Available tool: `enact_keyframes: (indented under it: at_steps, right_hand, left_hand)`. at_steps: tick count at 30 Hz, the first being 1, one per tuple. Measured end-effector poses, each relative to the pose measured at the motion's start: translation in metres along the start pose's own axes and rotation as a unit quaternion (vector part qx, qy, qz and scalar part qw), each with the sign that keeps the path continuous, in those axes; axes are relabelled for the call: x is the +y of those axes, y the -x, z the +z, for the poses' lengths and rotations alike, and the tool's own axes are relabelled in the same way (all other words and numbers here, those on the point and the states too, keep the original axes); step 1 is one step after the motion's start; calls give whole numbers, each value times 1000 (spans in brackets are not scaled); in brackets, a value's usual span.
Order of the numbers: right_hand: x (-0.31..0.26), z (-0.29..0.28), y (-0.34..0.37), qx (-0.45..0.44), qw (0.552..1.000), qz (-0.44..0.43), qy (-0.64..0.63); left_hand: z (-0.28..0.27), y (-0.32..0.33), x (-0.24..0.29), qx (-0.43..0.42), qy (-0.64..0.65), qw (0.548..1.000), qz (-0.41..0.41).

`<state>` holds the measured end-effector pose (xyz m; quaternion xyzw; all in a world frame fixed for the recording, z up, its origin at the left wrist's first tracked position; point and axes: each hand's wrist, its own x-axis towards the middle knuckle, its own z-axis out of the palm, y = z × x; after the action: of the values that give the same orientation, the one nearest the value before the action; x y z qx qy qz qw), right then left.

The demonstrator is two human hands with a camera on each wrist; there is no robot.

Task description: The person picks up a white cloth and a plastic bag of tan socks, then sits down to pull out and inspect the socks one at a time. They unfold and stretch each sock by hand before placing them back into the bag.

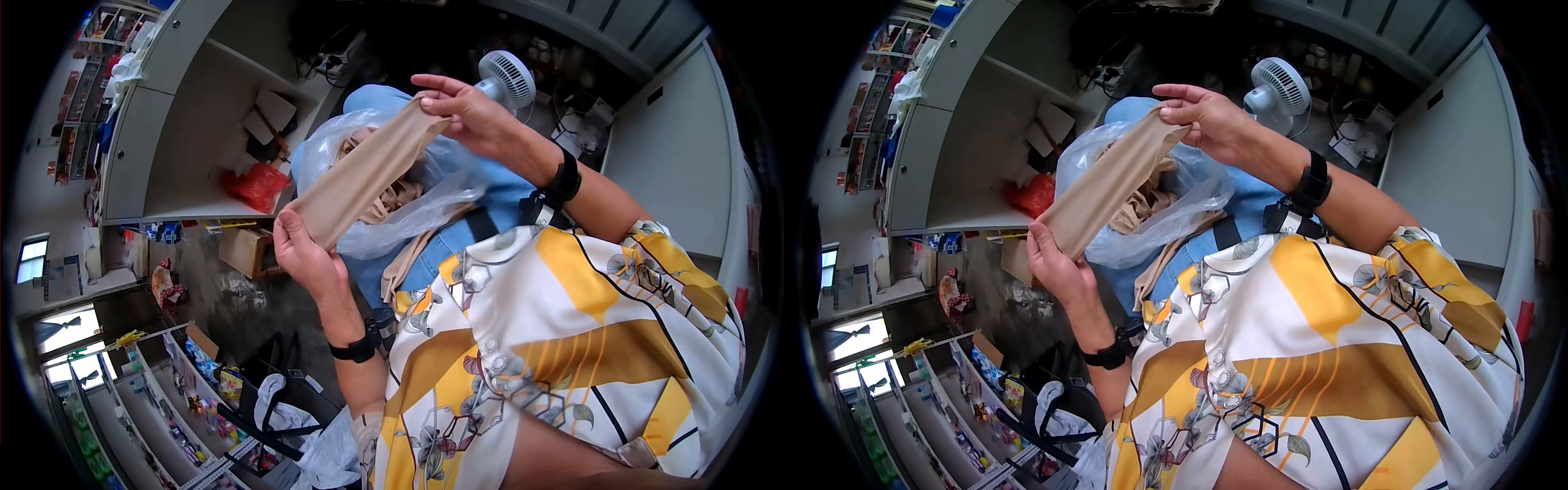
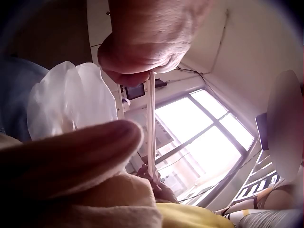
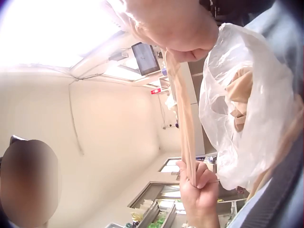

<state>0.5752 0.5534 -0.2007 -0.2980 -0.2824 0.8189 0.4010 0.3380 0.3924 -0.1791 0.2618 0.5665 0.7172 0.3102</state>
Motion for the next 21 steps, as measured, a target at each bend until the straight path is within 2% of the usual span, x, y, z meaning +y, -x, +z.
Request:
enact_keyframes:
  at_steps: [2,6,7,9,10,12,13,15,17,18,20,21]
  right_hand:
    - [-6,-3,4,-2,1000,-14,-14]
    - [-21,-19,19,-42,996,-45,64]
    - [-24,-25,22,-63,993,-43,91]
    - [-23,-21,36,-43,985,-61,154]
    - [-18,-30,39,-38,976,-63,203]
    - [0,-43,44,-3,947,-65,316]
    - [7,-48,47,4,935,-28,353]
    - [13,-57,49,6,933,26,358]
    - [8,-57,48,15,922,11,386]
    - [5,-53,46,31,910,-9,412]
    - [-1,-51,38,48,878,-77,469]
    - [-6,-48,36,41,859,-97,500]
  left_hand:
    - [3,5,2,23,-10,1000,2]
    - [-3,21,13,28,6,999,-42]
    - [-5,29,13,19,-16,998,-51]
    - [-6,40,13,-8,-54,996,-71]
    - [-7,47,14,-52,-80,990,-102]
    - [-11,50,-8,-65,-160,980,-94]
    - [-14,49,-22,-74,-199,973,-87]
    - [-19,44,-25,-112,-234,960,-108]
    - [-21,46,-17,-125,-300,938,-119]
    - [-22,46,-12,-121,-390,912,-38]
    - [-22,40,0,-104,-548,820,131]
    - [-18,35,4,-103,-541,817,171]
